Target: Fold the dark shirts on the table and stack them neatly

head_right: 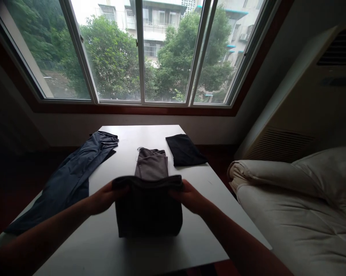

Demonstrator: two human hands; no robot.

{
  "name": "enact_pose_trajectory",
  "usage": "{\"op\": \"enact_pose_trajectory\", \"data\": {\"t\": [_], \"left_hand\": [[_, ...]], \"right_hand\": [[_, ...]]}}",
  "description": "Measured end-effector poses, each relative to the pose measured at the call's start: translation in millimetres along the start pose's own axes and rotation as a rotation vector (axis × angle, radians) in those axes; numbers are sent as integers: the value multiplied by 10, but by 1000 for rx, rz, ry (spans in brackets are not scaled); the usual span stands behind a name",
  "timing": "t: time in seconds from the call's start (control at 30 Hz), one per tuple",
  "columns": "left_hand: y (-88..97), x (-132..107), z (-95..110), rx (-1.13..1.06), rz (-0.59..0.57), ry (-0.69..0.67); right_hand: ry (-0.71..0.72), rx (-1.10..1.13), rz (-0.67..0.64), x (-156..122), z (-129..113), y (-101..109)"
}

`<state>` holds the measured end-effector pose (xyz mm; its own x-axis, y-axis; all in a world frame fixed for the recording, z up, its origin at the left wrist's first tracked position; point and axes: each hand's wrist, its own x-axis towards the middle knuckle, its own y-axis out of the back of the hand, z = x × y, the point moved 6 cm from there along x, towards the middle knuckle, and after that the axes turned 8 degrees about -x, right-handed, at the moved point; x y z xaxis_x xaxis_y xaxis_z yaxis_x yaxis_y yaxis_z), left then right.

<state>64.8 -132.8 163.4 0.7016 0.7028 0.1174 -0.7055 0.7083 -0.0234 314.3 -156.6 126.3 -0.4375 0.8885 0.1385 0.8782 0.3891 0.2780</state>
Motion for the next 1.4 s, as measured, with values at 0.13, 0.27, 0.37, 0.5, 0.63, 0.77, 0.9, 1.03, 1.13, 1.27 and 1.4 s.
{"op": "enact_pose_trajectory", "data": {"t": [0.13,0.27,0.37,0.5,0.63,0.77,0.9,1.03,1.13,1.27,1.4], "left_hand": [[693,839,-224,63,375,32],[1285,1613,-269,286,571,93],[1556,1851,-510,464,673,195],[1549,1832,-1061,723,652,277],[1342,1744,-1515,930,559,233],[1240,1628,-1687,1071,538,209],[1196,1472,-1630,1158,543,213],[1025,1169,-1450,1220,469,176],[848,821,-1317,1236,353,169],[665,389,-1255,1099,213,278],[611,255,-1294,866,220,340]], "right_hand": [[-38,185,262,908,232,495],[-102,92,454,1782,579,952],[-302,-230,538,2109,928,1157],[-425,-757,655,2184,1204,1174],[-179,-1011,443,2295,1345,741],[-128,-1131,250,2270,1528,404],[-107,-1131,266,2092,1522,373],[-71,-1147,367,1669,1321,437],[-91,-1145,373,1209,1145,474],[-322,-961,285,593,1045,500],[-456,-555,171,228,1035,250]]}}
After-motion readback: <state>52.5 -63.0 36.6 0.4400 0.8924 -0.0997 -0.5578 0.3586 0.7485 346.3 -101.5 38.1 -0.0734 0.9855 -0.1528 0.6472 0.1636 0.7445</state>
